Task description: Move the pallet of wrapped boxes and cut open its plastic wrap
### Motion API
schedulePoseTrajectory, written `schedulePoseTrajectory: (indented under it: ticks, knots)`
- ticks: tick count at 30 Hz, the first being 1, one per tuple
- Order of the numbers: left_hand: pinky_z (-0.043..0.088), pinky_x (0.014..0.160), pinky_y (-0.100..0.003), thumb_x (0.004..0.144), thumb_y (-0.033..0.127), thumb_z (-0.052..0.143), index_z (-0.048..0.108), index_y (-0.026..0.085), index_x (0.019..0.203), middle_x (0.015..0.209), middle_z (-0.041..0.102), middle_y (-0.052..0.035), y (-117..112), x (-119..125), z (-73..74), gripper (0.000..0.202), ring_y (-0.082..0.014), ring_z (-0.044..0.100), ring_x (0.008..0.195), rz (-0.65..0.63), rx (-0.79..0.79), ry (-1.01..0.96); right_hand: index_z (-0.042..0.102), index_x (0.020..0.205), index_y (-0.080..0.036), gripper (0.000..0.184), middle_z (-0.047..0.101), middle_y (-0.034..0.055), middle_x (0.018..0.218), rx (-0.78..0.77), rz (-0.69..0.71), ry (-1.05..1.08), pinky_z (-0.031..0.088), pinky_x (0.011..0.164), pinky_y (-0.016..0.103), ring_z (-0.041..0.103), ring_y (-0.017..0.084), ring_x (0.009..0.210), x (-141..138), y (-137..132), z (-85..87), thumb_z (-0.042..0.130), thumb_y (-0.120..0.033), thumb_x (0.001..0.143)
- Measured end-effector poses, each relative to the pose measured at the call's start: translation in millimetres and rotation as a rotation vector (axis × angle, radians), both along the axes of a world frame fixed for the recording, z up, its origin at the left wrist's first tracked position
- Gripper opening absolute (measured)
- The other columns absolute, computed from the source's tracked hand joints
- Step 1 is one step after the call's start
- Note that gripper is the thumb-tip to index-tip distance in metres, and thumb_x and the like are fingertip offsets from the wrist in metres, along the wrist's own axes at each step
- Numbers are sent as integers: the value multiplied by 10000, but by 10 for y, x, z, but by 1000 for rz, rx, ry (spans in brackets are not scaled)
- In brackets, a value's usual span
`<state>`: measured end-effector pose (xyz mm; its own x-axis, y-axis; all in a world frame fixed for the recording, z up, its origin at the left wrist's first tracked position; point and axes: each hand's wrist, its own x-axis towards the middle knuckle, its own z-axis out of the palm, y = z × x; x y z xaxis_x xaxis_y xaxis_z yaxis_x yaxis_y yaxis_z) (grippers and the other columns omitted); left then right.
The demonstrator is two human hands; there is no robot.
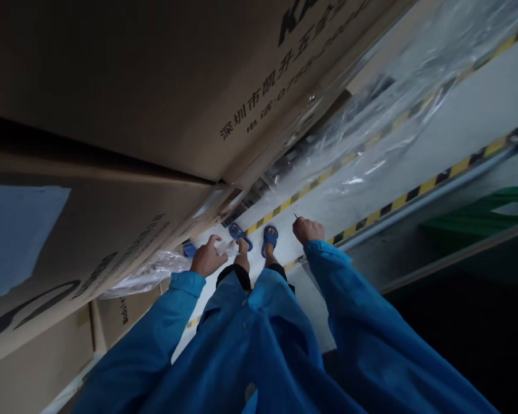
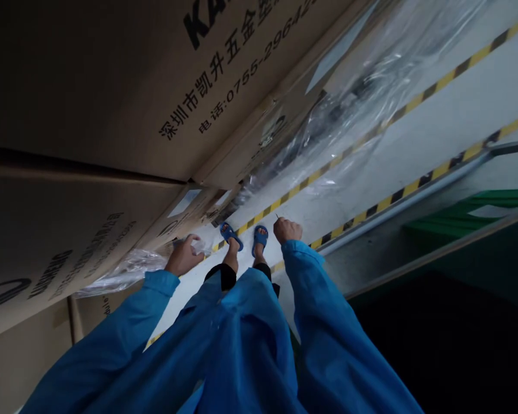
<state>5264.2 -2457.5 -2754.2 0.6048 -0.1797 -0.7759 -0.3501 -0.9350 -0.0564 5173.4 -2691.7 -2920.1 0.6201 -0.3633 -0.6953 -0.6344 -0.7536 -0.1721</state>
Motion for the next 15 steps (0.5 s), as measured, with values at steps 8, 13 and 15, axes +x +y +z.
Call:
schedulePoseTrajectory:
  ticks: [8,13,15]
  knots:
    - [383,957,-434,765,354,630,650,218,1188,1021,666,-102,42,94,5,444,-294,565,1057,-265,-92,-86,651,998,-116,312,648,131,755,13,26,-81,303,598,275,572,189,653,-187,399,470,381,-269,968]
    - [343,1048,-391,811,360,627,667,178,942,1271,560,-111,111,120,14,228,-271,476,1196,-266,-144,-226,644,1028,-125,323,680,150,915,223,30,-373,386,781,288,618,221,899,444,667,646,398,-322,955]
    - [402,966,-335,914,331,488,639,174,986,1193,616,-107,106,84,10,229,-233,537,1142,-235,-43,-129,656,1035,-114,279,679,166,943,262,-72,-265,406,812,317,621,240,930,465,530,485,494,-305,913]
